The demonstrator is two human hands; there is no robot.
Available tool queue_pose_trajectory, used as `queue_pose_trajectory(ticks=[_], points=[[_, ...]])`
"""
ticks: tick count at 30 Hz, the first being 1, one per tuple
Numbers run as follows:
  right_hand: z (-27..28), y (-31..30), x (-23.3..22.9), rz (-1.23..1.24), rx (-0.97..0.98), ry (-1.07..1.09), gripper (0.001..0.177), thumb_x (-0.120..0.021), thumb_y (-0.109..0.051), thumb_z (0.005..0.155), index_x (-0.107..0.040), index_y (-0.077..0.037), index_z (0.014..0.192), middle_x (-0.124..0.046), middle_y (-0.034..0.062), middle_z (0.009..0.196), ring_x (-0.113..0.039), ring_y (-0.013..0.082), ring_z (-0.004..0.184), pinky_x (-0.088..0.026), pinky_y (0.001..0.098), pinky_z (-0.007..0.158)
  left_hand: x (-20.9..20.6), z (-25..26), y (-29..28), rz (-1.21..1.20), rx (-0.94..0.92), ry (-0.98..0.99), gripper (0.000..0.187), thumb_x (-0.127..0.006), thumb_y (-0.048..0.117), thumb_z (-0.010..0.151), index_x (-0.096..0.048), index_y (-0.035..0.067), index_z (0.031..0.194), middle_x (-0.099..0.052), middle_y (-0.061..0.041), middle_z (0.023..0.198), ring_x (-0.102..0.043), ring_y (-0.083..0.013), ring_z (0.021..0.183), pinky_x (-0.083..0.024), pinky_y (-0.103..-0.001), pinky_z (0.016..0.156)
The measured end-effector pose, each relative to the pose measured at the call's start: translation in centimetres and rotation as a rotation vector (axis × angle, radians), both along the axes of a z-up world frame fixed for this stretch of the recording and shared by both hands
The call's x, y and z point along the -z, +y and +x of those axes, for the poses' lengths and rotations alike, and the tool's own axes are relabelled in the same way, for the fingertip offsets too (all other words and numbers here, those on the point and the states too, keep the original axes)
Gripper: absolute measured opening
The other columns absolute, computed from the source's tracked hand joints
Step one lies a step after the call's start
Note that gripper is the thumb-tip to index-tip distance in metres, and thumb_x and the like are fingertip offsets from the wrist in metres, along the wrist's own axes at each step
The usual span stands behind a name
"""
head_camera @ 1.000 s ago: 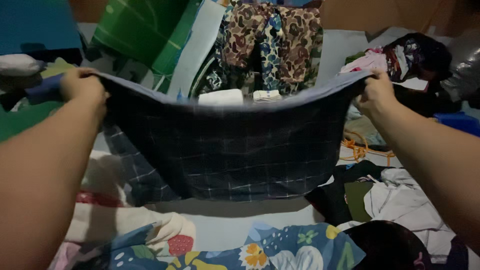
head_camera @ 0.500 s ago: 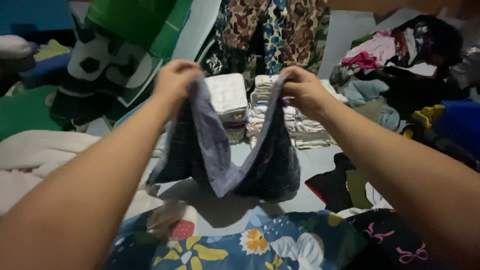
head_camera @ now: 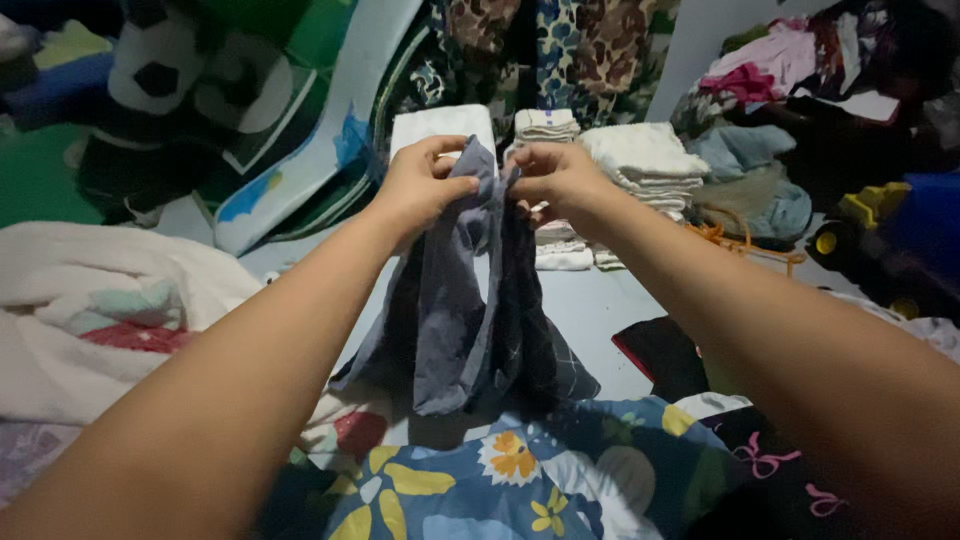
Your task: The person folds a dark checkered sheet into a compact rectangle, smoothing and aligning edges, then places it aside. They then pick up a white towel with red patterns and begin folding it.
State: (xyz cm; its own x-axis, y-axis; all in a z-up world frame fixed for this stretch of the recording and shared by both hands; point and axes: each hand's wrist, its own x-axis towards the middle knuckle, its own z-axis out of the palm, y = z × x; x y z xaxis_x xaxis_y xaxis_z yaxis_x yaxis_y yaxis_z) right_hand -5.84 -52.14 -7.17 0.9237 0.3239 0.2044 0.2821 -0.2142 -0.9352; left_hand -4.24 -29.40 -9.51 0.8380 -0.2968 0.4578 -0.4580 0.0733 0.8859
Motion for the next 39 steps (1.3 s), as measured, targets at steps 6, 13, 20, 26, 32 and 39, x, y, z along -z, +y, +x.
queue_pose_trajectory(ticks=[6, 13, 20, 26, 32, 39], points=[[0.1, 0.2, 0.8, 0.021, -0.051, -0.040, 0.011, -0.073, -0.010, 0.088, -0.071, -0.011, 0.099, -0.065, -0.0028, 0.074, -0.061, 0.0065, 0.063, -0.048, 0.0234, 0.054, 2.7, 2.4, -0.5, -0.024, -0.060, 0.008, 0.029, -0.070, 0.013, 0.095, -0.068, -0.003, 0.119, -0.076, -0.008, 0.101, -0.071, -0.0135, 0.088, -0.057, -0.026, 0.078], [2.1, 1.2, 3.0, 0.018, 0.020, -0.118, 0.019, -0.078, -0.008, 0.085, -0.070, -0.006, 0.103, -0.064, -0.0016, 0.077, -0.053, 0.0063, 0.059, -0.039, 0.0243, 0.048, 5.6, 3.8, -0.3, 0.149, -0.101, -0.102, 0.023, -0.064, 0.019, 0.100, -0.074, -0.001, 0.106, -0.074, -0.001, 0.090, -0.064, -0.0083, 0.080, -0.052, -0.025, 0.073], [3.0, 1.6, 5.6, 0.099, -0.020, -0.069, 0.032, -0.071, -0.006, 0.086, -0.068, -0.013, 0.116, -0.072, -0.0082, 0.097, -0.065, 0.0064, 0.080, -0.052, 0.0222, 0.064, 6.8, 3.3, -0.5, 0.178, 0.046, -0.187, 0.021, -0.060, 0.005, 0.097, -0.070, 0.003, 0.115, -0.071, 0.000, 0.096, -0.063, -0.0070, 0.085, -0.051, -0.024, 0.075], [4.8, 1.1, 6.9, 0.143, 0.007, -0.136, 0.016, -0.072, -0.002, 0.092, -0.068, -0.010, 0.106, -0.071, -0.0019, 0.096, -0.065, 0.0094, 0.083, -0.050, 0.0234, 0.069, 7.0, 1.5, -0.4, 0.206, -0.011, -0.066, 0.047, -0.057, -0.003, 0.085, -0.058, 0.006, 0.131, -0.069, -0.004, 0.103, -0.065, -0.0107, 0.091, -0.052, -0.026, 0.079], [5.1, 0.4, 7.7, 0.258, 0.119, -0.088, 0.016, -0.068, 0.000, 0.092, -0.064, -0.013, 0.101, -0.068, -0.0021, 0.094, -0.065, 0.0091, 0.081, -0.051, 0.0242, 0.066, 8.7, 0.7, -0.3, 0.179, -0.033, -0.199, 0.047, -0.064, 0.000, 0.084, -0.057, 0.005, 0.130, -0.068, -0.009, 0.113, -0.066, -0.0169, 0.105, -0.053, -0.030, 0.093], [6.1, -2.0, 7.0, 0.388, 0.344, -0.043, 0.018, -0.065, 0.000, 0.090, -0.059, -0.014, 0.100, -0.058, -0.0012, 0.083, -0.060, 0.0120, 0.070, -0.046, 0.0285, 0.049, 10.5, -3.0, 1.6, 0.565, -0.375, -0.269, 0.052, -0.069, 0.011, 0.074, -0.062, 0.009, 0.125, -0.072, -0.020, 0.115, -0.067, -0.0372, 0.108, -0.052, -0.044, 0.092]])
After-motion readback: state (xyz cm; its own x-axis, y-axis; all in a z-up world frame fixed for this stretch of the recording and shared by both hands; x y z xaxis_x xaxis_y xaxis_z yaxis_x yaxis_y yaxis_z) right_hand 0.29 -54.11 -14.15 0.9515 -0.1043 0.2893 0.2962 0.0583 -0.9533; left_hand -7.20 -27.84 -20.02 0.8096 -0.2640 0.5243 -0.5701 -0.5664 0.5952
